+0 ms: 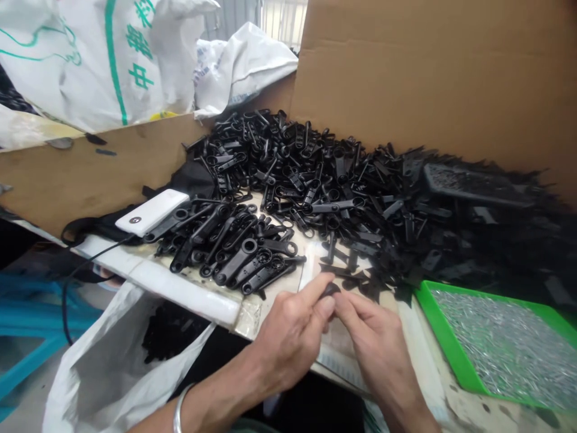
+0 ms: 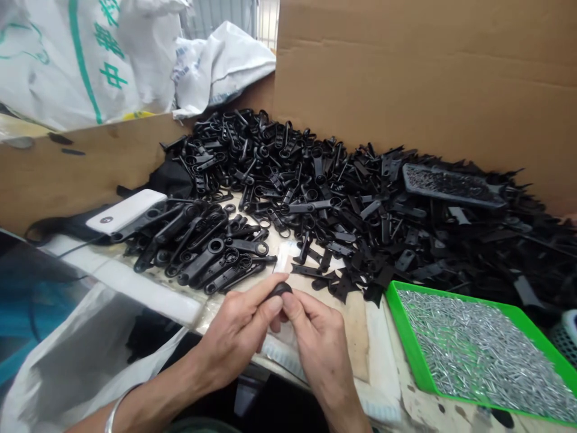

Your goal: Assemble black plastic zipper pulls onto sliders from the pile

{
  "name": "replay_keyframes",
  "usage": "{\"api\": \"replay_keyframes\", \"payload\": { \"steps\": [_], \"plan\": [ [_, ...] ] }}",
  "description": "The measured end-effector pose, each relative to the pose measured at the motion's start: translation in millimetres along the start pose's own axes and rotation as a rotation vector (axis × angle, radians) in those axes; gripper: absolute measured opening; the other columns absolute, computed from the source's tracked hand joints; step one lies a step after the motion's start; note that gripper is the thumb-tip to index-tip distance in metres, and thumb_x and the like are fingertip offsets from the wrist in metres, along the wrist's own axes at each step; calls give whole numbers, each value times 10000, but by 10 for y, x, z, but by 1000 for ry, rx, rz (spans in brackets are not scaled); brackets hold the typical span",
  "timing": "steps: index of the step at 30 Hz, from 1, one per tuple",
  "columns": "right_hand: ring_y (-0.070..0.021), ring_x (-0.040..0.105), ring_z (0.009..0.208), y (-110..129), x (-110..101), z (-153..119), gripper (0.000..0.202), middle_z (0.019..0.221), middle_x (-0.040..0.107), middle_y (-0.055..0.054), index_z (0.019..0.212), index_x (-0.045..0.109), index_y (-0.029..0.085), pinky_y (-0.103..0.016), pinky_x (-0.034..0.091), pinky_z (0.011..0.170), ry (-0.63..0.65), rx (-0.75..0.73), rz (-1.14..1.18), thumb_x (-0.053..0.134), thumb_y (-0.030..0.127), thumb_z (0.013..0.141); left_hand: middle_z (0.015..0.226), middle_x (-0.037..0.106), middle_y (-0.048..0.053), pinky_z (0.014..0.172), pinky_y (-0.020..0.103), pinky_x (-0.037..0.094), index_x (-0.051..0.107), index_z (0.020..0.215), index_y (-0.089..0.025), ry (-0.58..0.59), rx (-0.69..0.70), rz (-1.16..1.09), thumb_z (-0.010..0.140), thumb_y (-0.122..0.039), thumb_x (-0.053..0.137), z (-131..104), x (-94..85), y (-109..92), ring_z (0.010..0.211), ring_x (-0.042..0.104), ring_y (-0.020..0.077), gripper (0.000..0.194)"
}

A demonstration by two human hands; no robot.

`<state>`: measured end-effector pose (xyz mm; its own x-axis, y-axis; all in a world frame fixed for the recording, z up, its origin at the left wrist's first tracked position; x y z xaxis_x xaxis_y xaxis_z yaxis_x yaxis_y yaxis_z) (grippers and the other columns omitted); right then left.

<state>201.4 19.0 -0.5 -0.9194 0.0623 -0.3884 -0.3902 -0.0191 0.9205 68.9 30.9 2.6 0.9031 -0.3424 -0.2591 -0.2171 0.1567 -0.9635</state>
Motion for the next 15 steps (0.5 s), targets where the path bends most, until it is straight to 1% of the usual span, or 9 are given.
{"api": "replay_keyframes", "payload": {
  "steps": [3,5,7,8,10,11,12,13,15],
  "plan": [
    [-160,604,665,67,77,134,358,661,649,6,738,702,193,-223,470,621,23,-55,-6,496,415,928,733,634,-11,622,224,466,483,1320,-205,-106,130,211,988,-279,362,42,-119,-21,637,595,115,361],
    [-174,627,704,105,107,262,342,718,676,-5,794,720,195,-245,490,646,139,-94,-58,496,416,928,778,665,17,622,232,474,446,1344,-153,-141,253,382,985,-226,363,31,-201,-47,668,627,128,376],
    [-198,655,805,142,71,434,282,846,712,-22,897,730,210,-287,514,741,231,-176,-183,524,402,915,812,683,47,614,245,475,425,1347,-97,-231,427,577,968,-168,398,-28,-331,-110,674,639,137,387],
    [-217,654,890,160,21,541,261,942,717,-38,962,724,215,-322,510,816,216,-244,-282,534,386,912,847,693,67,636,259,481,430,1335,-79,-297,507,669,953,-143,424,-69,-415,-145,705,649,148,388],
    [-263,593,1078,190,-96,783,269,1149,669,-90,1085,692,204,-406,458,953,66,-410,-545,537,341,912,988,702,117,763,316,494,461,1301,-71,-433,591,823,927,-118,466,-138,-614,-185,868,667,189,377],
    [-292,540,1154,196,-135,907,291,1235,621,-125,1133,672,186,-447,433,984,-36,-488,-695,538,313,909,1092,685,140,857,361,479,475,1290,-78,-490,583,887,920,-115,473,-153,-719,-180,995,650,218,372],
    [-318,492,1202,186,-139,1032,319,1299,569,-153,1179,648,171,-475,421,991,-95,-537,-833,549,288,899,1196,649,151,952,413,438,485,1286,-91,-528,546,948,920,-117,466,-153,-817,-154,1124,601,245,367],
    [-335,457,1231,165,-112,1155,349,1342,523,-172,1217,623,169,-491,420,983,-121,-566,-950,565,270,888,1280,605,151,1028,463,378,492,1287,-104,-551,489,1008,923,-120,451,-140,-904,-110,1228,533,265,366],
    [-351,404,1272,114,13,1372,409,1397,460,-180,1277,579,192,-496,417,970,-89,-607,-1124,592,267,875,1378,529,139,1099,534,277,492,1312,-122,-556,358,1121,924,-119,415,-89,-1022,20,1338,417,291,395]
  ]
}}
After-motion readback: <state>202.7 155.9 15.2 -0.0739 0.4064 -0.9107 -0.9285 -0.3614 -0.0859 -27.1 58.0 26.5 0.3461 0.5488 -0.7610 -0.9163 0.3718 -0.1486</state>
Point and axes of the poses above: each hand's wrist, its own z-axis towards the middle knuckle, its own x-axis out of the palm, y = z × x, the point moved 4 cm from there along z, towards the middle knuckle
